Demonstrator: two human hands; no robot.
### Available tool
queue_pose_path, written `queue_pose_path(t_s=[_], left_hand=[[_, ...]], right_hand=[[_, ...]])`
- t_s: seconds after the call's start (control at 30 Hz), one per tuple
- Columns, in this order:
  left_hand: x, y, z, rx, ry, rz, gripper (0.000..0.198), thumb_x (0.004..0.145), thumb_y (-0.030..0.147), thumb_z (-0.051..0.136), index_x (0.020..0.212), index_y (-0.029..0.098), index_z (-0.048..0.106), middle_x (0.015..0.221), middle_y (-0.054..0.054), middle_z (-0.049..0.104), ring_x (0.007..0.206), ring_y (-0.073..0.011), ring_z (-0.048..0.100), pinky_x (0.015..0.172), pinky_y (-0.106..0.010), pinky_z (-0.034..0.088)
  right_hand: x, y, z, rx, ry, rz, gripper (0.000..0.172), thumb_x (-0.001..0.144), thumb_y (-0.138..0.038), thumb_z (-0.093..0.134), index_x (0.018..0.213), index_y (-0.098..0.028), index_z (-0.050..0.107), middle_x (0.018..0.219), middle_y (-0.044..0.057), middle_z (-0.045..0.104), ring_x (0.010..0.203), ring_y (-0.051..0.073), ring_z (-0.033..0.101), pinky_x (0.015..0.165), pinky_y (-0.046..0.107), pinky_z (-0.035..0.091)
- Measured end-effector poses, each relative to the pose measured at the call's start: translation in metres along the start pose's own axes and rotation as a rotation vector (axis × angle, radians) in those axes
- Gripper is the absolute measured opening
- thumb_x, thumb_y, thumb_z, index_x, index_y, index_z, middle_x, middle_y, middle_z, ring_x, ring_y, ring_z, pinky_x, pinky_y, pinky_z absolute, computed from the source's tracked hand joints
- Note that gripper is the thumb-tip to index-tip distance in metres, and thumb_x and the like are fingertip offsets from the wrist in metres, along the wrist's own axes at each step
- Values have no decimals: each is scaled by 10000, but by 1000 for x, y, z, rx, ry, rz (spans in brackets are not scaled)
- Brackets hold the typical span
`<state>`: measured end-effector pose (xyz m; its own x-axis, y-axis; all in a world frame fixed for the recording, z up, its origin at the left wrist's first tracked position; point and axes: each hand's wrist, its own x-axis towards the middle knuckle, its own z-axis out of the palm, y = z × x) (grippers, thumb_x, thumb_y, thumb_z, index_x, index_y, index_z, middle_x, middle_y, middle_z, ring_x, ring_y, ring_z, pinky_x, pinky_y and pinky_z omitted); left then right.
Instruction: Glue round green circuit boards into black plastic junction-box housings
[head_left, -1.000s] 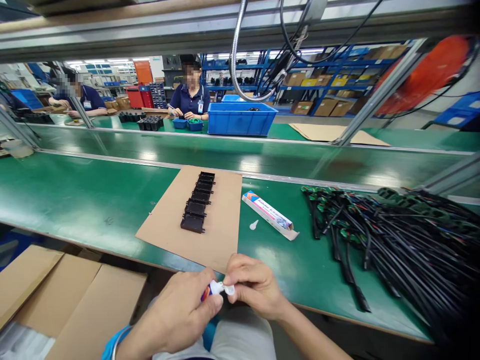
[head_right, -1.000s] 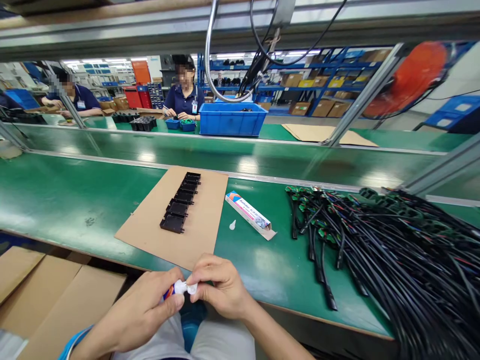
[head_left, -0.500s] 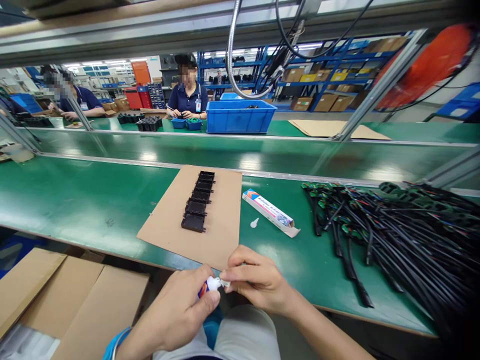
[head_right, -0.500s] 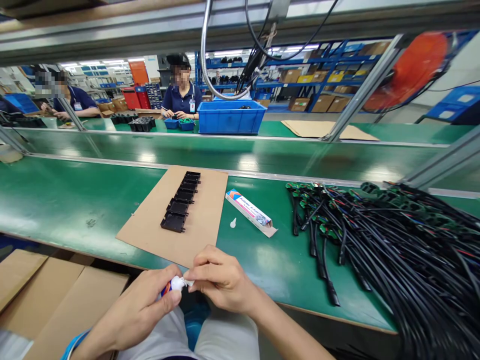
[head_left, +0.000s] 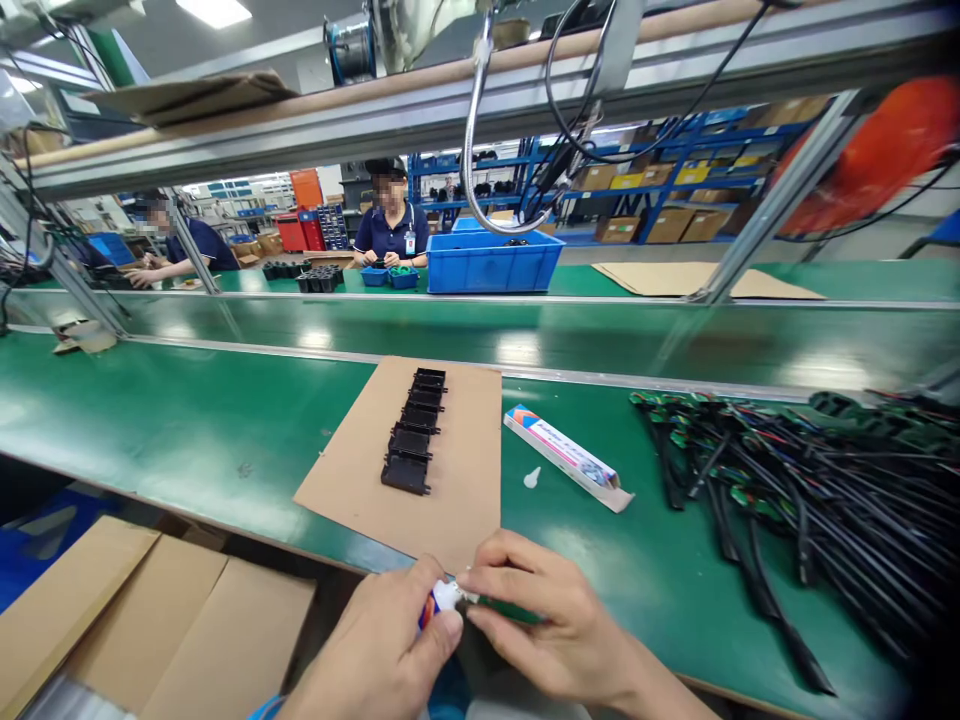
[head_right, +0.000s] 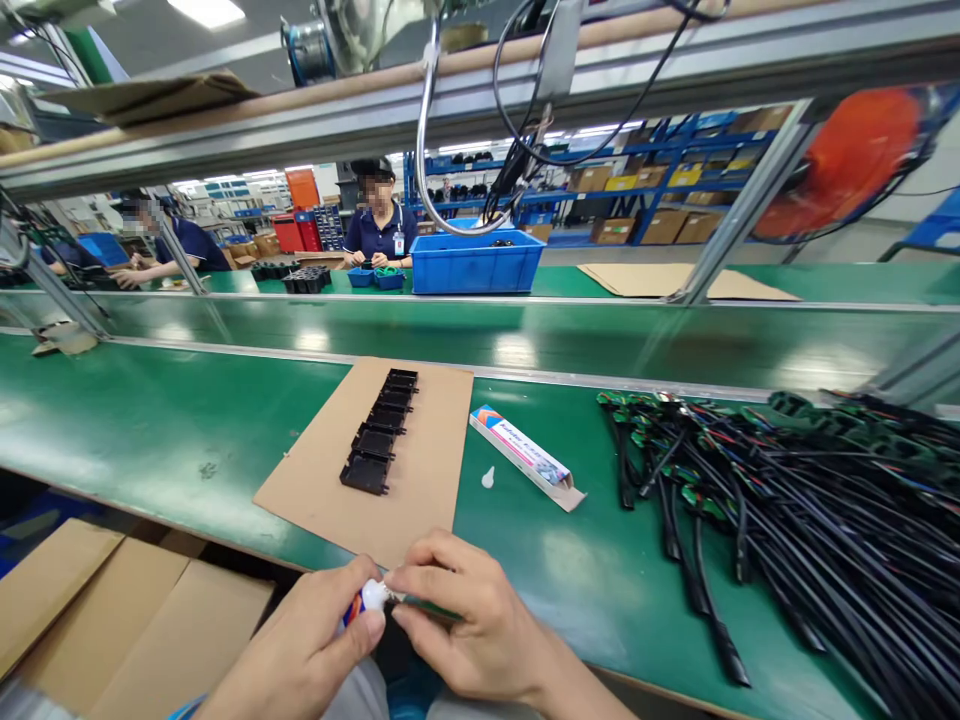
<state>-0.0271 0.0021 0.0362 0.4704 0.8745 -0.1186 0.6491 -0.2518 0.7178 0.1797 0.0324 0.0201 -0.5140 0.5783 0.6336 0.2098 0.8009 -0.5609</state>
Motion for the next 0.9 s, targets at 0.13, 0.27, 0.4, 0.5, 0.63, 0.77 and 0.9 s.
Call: queue_pose_path(t_s=[0.13, 0.27, 0.4, 0.5, 0.63, 0.77, 0.9], left_hand=[[1, 3, -1, 19, 29, -13, 252, 948, 418, 366, 886, 207, 490, 829, -28, 600, 739, -194, 529, 656, -271, 349], [2, 4, -1, 8, 56, -56, 266, 958, 424, 360, 877, 206, 489, 809, -22, 597, 713, -184, 511, 637, -265, 339], [3, 1, -1, -39, 63, -71, 282, 968, 438, 347, 880, 207, 483, 821, -12, 591, 727, -179, 497, 648, -265, 331], [3, -1, -1, -87, 46, -62, 319, 967, 480, 345, 863, 207, 472, 800, -2, 570, 720, -171, 482, 641, -262, 324], [3, -4, 0, -133, 34, -31, 355, 967, 512, 336, 831, 205, 451, 775, 11, 544, 691, -156, 459, 630, -256, 322], [3, -6, 0, -125, 58, -34, 341, 967, 500, 347, 847, 203, 464, 776, 6, 551, 697, -158, 470, 648, -256, 343], [-3, -10, -3, -163, 123, -29, 324, 968, 496, 360, 953, 206, 506, 823, -8, 596, 733, -168, 517, 683, -259, 376]], right_hand=[[2, -3, 3, -12, 27, 31, 330, 742, -55, 584, 1049, -166, 628, 856, 63, 591, 708, 126, 566, 592, 232, 484], [4, -2, 8, -9, 53, 75, 310, 754, -48, 576, 1035, -174, 615, 875, 55, 592, 683, 106, 569, 598, 217, 499], [5, -1, 12, -25, 85, 83, 278, 782, -50, 565, 1025, -175, 617, 879, 57, 600, 686, 106, 578, 606, 217, 508], [7, -2, 12, -50, 104, 55, 238, 785, -70, 576, 990, -175, 636, 856, 60, 608, 685, 116, 579, 591, 222, 508], [11, -4, 8, -51, 111, 0, 205, 804, -67, 582, 963, -172, 659, 844, 62, 629, 720, 127, 597, 624, 231, 519], [17, -4, 6, -26, 88, -29, 220, 818, -41, 569, 975, -176, 641, 828, 55, 645, 740, 137, 592, 651, 255, 514], [28, -6, 11, 29, 75, -13, 330, 805, -28, 565, 1093, -191, 574, 872, 47, 653, 794, 139, 600, 698, 262, 518]])
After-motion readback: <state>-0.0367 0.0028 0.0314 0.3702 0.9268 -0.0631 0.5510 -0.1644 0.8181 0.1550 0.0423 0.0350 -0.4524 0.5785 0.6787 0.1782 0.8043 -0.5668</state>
